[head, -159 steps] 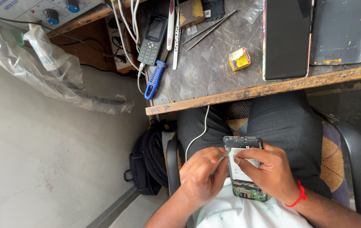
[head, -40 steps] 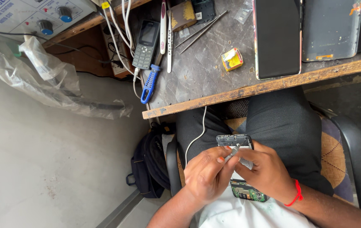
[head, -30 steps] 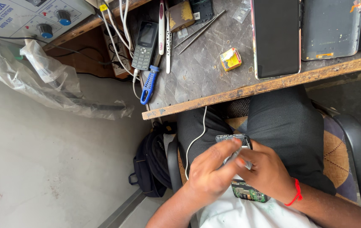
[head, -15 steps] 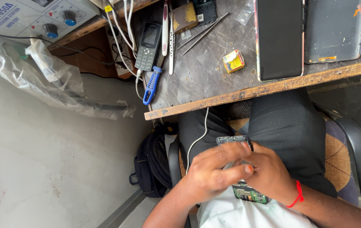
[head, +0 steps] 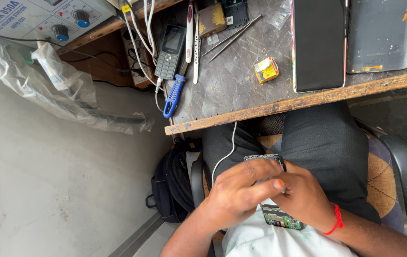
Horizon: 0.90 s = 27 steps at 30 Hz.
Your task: The person works on a disassembled mobile phone by hand and using a screwdriver to remove or install internal components over several steps.
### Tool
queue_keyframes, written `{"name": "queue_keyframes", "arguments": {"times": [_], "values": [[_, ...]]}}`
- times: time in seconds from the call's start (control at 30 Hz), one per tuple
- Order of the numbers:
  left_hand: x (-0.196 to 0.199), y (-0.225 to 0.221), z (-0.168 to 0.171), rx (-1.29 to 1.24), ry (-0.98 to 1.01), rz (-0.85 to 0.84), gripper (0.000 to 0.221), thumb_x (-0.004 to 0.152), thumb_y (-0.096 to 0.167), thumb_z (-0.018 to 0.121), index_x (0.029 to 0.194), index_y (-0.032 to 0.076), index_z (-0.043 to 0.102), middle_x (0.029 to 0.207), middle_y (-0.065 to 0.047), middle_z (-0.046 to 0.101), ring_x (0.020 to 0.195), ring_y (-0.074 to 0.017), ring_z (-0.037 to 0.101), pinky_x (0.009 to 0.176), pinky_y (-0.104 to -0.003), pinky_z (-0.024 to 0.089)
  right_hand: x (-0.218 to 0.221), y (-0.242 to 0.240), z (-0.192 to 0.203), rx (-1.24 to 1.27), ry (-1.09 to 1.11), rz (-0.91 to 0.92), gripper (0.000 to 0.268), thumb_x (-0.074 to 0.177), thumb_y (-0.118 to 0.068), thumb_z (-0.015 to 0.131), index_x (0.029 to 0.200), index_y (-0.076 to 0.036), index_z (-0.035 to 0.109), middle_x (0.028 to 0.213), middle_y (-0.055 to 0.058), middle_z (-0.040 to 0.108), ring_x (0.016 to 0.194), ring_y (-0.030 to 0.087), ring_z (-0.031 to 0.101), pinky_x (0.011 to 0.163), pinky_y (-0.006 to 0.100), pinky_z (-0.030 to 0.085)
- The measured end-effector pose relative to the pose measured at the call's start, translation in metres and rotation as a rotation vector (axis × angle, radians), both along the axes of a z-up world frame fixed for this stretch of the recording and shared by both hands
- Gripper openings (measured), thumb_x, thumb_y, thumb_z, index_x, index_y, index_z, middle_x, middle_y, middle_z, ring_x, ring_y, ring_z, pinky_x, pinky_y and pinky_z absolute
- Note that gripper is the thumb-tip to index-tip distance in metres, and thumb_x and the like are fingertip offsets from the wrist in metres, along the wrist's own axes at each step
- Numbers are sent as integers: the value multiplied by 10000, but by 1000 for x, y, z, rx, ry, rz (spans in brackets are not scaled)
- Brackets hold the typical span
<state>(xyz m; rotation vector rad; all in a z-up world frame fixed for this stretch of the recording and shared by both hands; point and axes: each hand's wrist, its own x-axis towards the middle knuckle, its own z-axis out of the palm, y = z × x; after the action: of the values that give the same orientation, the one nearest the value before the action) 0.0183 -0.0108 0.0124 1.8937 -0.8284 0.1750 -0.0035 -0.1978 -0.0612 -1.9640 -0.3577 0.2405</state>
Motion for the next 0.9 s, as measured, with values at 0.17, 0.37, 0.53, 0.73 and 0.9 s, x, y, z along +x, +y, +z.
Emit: {"name": "queue_keyframes", "arguments": {"times": [0.17, 0.37, 0.53, 0.73, 0.9], "values": [[0, 3, -1, 53, -87, 117, 521, 853, 1, 834, 1290, 156, 598, 1187, -162, 668, 1071, -337, 726, 868, -388, 619, -3, -2, -7, -20, 23, 10, 225, 747, -80, 771, 967, -64, 722, 894, 116, 716, 773, 297, 731, 647, 380, 568], [1, 2, -5, 5, -126, 144, 530, 835, -38, 828, 1286, 129, 605, 1139, -128, 670, 1036, -316, 734, 847, -394, 623, -4, -2, -9, -12, 15, 18, 295, 738, -57, 768, 1022, -29, 698, 896, 119, 700, 769, 297, 733, 639, 368, 573], [-1, 1, 1, 16, -66, 127, 520, 788, -65, 791, 1243, 106, 604, 1159, -184, 675, 1046, -351, 729, 869, -405, 624, -4, -2, -7, 83, 18, 6, 272, 741, -23, 733, 1010, -66, 727, 975, 97, 742, 801, 251, 776, 646, 329, 595], [1, 3, 10, 3, 23, 58, 491, 779, -114, 755, 1215, 65, 617, 1111, -188, 687, 1054, -381, 746, 893, -410, 635, -4, 0, -11, 21, -18, -13, 270, 747, -58, 773, 1002, -29, 691, 936, 96, 717, 817, 241, 758, 662, 329, 596], [0, -1, 10, 65, -96, 188, 441, 837, -24, 817, 1220, 103, 638, 1039, -112, 694, 998, -323, 745, 871, -391, 624, -8, -2, -17, 40, 65, 7, 279, 727, -28, 750, 1005, -54, 733, 926, 97, 733, 761, 231, 750, 627, 334, 590]]}}
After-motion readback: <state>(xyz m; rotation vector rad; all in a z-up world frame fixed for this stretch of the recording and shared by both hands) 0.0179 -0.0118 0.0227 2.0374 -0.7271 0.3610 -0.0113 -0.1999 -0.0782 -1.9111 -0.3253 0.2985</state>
